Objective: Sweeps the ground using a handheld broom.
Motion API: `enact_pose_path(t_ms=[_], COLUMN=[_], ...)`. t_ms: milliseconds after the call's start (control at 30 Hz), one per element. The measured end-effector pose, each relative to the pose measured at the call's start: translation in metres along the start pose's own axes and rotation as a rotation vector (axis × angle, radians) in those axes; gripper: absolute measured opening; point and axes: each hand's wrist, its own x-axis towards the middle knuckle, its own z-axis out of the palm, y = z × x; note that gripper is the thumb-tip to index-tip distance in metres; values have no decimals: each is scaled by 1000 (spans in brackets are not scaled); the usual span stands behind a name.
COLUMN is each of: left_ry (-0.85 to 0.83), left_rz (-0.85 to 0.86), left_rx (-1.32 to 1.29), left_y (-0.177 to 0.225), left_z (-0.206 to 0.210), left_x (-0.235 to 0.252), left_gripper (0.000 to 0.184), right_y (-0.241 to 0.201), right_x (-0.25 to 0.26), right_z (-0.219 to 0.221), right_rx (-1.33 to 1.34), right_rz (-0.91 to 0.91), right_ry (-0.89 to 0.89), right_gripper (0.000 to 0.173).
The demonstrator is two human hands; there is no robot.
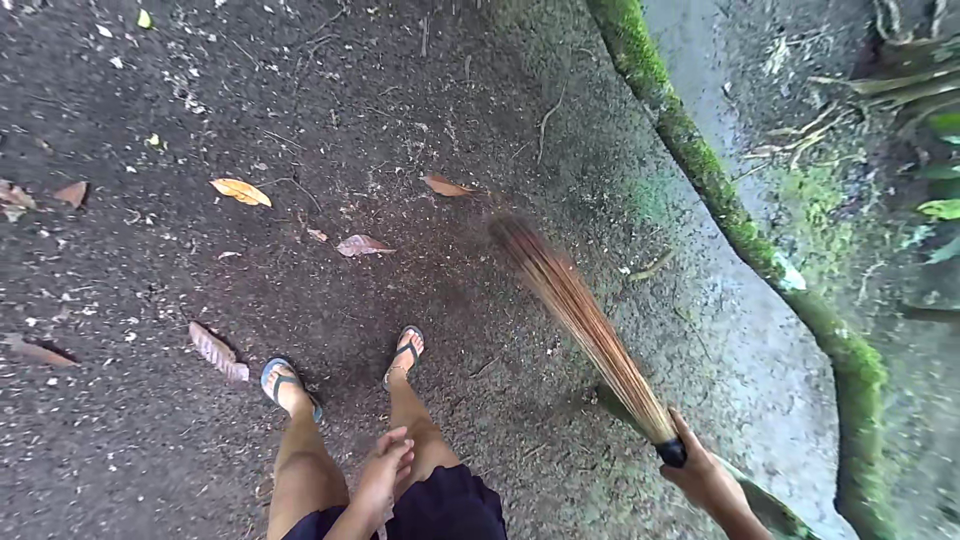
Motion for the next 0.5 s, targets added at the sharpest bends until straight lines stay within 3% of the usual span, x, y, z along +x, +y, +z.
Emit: enact_pose_path(t_ms=[67, 133, 200, 300, 400, 500], left_ry=[-27, -44, -49, -53, -51, -68], left_rz=[33, 49, 58, 76, 100, 102], left_rx=[-29, -57, -79, -96, -121, -184], left_y=[6, 11, 11, 12, 19, 39], left_z=[6, 6, 1, -8, -14, -5], left_x=[-6, -11, -13, -16, -11, -5], left_gripper=[36, 36, 36, 37, 36, 34], right_y=[-23, -75, -153, -294, -396, -427], right_x=[7, 33, 61, 81, 64, 16], right_z=[11, 16, 15, 11, 38, 63], right_rx=[159, 428, 793, 1194, 1089, 948], right_rz=[-10, -71, -130, -48, -187, -369], right_ry=[22, 10, -69, -203, -408, -636], right_gripper=[125, 121, 102, 73, 82, 105])
